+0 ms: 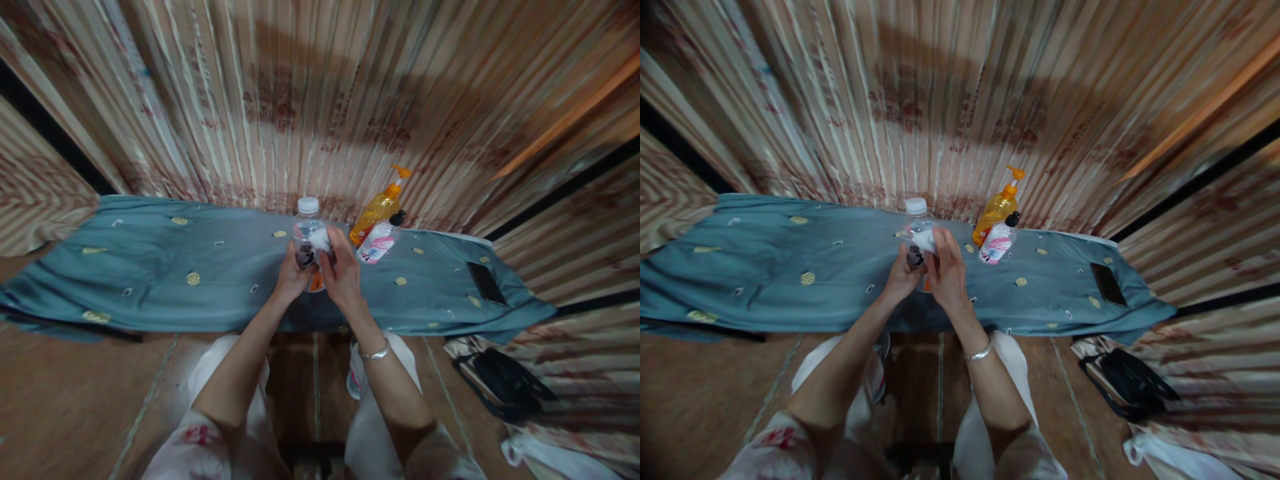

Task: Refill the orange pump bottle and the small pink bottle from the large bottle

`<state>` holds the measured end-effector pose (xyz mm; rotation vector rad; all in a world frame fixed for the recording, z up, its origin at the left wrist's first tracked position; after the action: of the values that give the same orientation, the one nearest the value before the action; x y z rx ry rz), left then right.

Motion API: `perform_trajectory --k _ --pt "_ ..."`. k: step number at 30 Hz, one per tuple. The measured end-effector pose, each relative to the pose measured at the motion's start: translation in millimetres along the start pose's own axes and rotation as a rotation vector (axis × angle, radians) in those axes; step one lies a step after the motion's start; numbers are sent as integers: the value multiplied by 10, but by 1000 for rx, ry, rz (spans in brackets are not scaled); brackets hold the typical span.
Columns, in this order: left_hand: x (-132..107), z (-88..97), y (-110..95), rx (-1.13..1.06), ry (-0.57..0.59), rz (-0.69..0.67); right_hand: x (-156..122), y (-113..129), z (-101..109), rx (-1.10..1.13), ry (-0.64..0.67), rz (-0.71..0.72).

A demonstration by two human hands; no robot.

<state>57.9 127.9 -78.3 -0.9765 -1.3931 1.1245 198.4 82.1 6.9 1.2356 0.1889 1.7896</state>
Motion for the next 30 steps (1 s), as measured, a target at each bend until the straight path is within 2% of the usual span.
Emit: perform_trajectory --k 4,8,11,13,19,23,27,30 --pt "6 34 24 14 -31 32 167 -14 63 -32 -14 29" --pt "9 -5 86 -38 -20 70 287 -306 103 209 -96 -154" --pt "13 -42 90 -106 9 68 225 -516 -23 381 -40 -320" --pt "23 -36 78 -143 18 64 121 -559 -103 435 4 -371" --pt "68 34 89 -176 11 62 -132 -340 -78 325 2 -294" --pt "55 4 116 -147 -1 63 18 -157 31 181 -13 -131" --pt "18 -15 104 -115 -22 60 230 -201 64 114 -37 -86" --pt "3 -24 79 -132 -8 49 280 -261 23 114 -21 -79"
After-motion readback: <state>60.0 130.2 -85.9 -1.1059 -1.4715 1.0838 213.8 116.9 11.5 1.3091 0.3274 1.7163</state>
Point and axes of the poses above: each hand's wrist, its own x-axis towards the middle knuckle, its own z-axis out of the back of the hand, y = z × x, the point moved 8 cm from there along x, towards the middle knuckle
